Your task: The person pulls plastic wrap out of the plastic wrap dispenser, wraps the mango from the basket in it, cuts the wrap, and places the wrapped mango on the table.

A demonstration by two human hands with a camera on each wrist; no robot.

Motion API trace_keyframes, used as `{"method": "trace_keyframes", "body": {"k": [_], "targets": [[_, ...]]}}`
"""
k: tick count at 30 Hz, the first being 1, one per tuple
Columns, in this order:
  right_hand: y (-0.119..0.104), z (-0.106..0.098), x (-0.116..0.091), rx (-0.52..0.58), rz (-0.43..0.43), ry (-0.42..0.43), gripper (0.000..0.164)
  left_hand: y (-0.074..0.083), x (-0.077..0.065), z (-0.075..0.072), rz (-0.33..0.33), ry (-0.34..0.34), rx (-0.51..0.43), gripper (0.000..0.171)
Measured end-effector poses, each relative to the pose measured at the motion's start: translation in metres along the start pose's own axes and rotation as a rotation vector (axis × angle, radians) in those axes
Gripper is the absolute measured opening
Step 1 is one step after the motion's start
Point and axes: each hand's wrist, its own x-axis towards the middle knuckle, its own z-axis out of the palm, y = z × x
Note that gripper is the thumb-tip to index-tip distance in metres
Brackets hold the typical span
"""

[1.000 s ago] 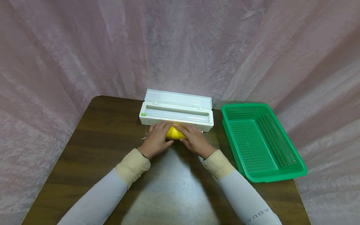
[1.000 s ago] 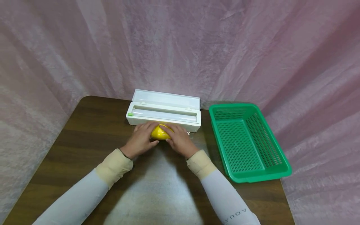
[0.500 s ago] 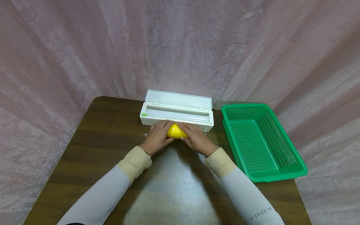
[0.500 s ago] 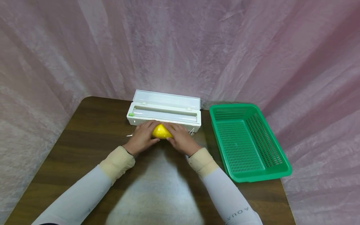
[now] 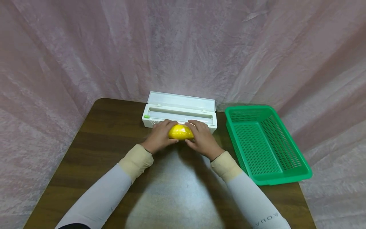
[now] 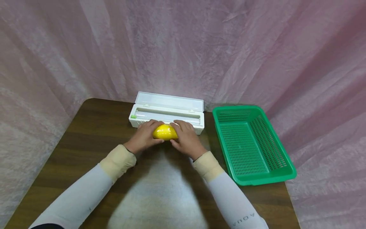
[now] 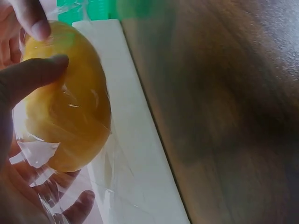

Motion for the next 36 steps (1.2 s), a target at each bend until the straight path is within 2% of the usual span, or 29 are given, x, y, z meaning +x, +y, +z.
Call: {"method": "trace_keyframes", "body": {"k": [7, 17, 26, 30, 36], "targets": [[-0.008, 0.001, -0.003, -0.107, -0.058, 0.049, 0.071, -0.002, 0.004, -0.007, -0.011, -0.033, -0.067, 0.071], [-0.003, 0.007, -0.003, -0.184, -0.029, 0.018, 0.071, 0.001, 0.01, -0.018, -0.044, -0.085, -0.118, 0.067], [0.002, 0.013, 0.0, -0.266, -0.019, 0.03, 0.087, 0.002, 0.016, -0.024, -0.064, -0.12, -0.182, 0.072], [0.004, 0.014, 0.002, -0.313, -0.002, 0.013, 0.095, -0.001, 0.019, -0.024, -0.067, -0.142, -0.232, 0.069], [0.005, 0.015, 0.005, -0.333, 0.008, 0.0, 0.099, -0.005, 0.024, -0.026, -0.104, -0.217, -0.336, 0.058]]}}
